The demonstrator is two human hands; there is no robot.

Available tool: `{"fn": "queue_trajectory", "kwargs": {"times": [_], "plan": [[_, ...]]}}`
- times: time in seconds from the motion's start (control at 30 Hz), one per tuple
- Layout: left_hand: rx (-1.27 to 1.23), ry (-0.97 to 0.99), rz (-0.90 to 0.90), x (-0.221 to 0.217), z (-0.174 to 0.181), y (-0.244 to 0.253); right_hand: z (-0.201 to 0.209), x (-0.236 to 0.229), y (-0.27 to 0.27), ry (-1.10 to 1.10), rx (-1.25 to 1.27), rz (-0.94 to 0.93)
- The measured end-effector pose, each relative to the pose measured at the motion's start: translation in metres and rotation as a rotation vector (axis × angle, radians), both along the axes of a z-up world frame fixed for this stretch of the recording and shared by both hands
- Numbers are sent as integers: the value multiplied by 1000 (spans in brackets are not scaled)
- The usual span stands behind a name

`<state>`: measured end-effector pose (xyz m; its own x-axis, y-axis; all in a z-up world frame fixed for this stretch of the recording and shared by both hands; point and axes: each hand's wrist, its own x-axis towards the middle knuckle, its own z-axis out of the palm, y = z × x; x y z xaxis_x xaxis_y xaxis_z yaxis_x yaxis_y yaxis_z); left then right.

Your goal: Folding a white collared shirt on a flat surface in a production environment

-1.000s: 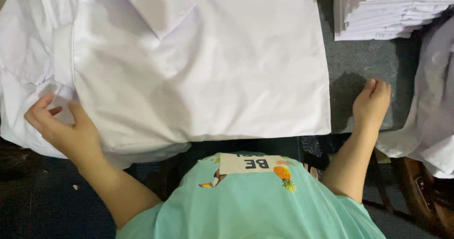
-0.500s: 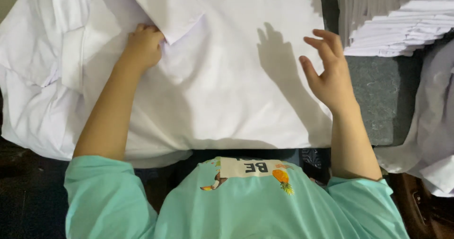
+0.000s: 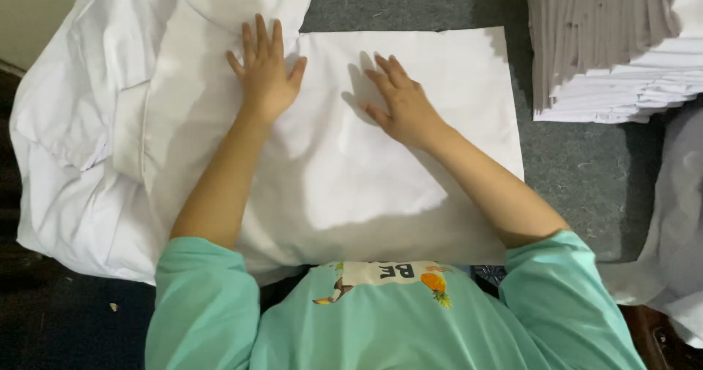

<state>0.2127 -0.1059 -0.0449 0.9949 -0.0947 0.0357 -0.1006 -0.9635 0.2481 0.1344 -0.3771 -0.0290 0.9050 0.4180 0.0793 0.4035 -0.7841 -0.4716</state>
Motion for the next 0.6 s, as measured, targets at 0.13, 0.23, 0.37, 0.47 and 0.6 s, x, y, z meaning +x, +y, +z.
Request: {"fn": "queue_trajectory", "kwargs": {"times": [0.13,0.23,0.37,0.47,0.6], "plan": [[63,-118,8,-2,-54,20,0,23,19,247,-127,-136],[-60,-346,-13,3,-59,33,0,31,-19,151,-339,-253],[-84,-259,-21,2,-51,35,-14,39,-85,104,-257,-513],[-86,-216,3,1,-44,32,-18,40,-112,84,-212,-638],[-85,-311,-3,1,-53,34,-29,48,-135,147,-188,-812]]}}
